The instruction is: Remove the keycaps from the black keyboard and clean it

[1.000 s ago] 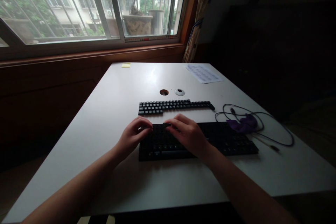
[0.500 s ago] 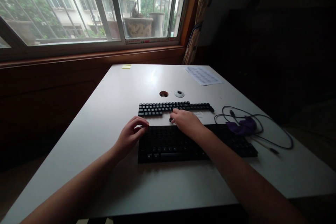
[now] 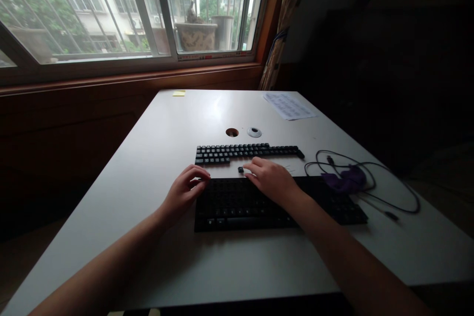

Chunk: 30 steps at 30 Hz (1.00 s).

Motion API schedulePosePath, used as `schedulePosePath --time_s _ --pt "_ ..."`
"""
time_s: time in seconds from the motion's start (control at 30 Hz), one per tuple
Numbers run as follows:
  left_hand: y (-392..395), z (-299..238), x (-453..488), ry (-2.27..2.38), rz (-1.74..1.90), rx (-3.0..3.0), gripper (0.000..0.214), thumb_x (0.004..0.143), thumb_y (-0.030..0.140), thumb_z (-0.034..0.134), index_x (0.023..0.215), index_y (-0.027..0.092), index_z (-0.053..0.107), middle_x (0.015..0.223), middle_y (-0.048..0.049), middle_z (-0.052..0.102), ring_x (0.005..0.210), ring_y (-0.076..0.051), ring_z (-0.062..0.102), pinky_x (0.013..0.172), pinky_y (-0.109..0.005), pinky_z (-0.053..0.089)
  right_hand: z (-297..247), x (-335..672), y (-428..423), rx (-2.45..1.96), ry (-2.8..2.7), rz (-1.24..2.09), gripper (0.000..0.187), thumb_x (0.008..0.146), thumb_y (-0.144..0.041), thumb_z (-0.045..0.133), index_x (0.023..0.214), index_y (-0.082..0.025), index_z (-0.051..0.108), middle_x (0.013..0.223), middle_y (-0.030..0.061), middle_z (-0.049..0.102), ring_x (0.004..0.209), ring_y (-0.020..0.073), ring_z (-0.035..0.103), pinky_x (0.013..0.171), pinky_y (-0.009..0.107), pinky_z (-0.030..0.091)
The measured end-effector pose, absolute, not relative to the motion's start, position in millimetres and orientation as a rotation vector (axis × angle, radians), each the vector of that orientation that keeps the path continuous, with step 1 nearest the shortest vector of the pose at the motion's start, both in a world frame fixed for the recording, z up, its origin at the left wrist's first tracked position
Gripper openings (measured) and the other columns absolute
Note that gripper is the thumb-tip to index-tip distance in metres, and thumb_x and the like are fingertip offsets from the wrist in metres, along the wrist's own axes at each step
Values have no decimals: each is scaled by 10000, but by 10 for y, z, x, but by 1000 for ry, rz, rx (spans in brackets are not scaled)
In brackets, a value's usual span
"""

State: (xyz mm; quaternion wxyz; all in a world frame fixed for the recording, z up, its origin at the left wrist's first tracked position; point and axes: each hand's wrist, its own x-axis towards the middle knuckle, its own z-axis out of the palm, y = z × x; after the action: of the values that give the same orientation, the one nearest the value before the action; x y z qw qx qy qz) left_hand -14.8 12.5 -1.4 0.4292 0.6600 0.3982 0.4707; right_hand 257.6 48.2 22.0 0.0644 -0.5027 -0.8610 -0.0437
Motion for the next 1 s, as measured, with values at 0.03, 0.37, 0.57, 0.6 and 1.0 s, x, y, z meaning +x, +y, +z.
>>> schedulePosePath --time_s 0.03,0.37,0.57,0.6,1.0 --pt "126 -13 -148 994 1172 1652 78 910 186 586 913 184 664 1029 -73 578 991 -201 592 827 -316 531 203 2574 461 -1512 -2598 -116 275 985 -328 479 1200 -270 639 1036 44 651 888 182 608 671 271 407" --pt "134 -40 -151 994 1159 1676 80 912 181 582 933 186 660 1037 -71 575 985 -194 593 831 -310 531 114 2495 467 -1619 -2616 -82 381 1023 -392 344 1291 -296 597 1062 50 656 889 192 629 655 278 413" --pt "133 -42 -166 997 1142 1691 79 915 184 583 936 184 660 1035 -72 571 973 -189 596 814 -298 529 152 2391 575 -1708 -2659 -45 438 1028 -423 284 1384 -311 512 1154 68 641 929 217 646 711 296 455" --pt "131 -41 -166 996 1143 1694 79 916 183 582 935 184 659 1036 -71 569 975 -189 595 815 -297 528 154 2374 593 -1719 -2663 -42 444 1028 -426 280 1397 -313 498 1168 70 639 930 219 650 718 300 459" --pt "135 -21 -148 997 1142 1720 82 921 185 577 941 181 656 1021 -69 569 953 -184 596 816 -304 529 117 2304 661 -1732 -2640 -48 439 1023 -409 306 1419 -311 468 1204 68 637 943 225 661 722 302 473"
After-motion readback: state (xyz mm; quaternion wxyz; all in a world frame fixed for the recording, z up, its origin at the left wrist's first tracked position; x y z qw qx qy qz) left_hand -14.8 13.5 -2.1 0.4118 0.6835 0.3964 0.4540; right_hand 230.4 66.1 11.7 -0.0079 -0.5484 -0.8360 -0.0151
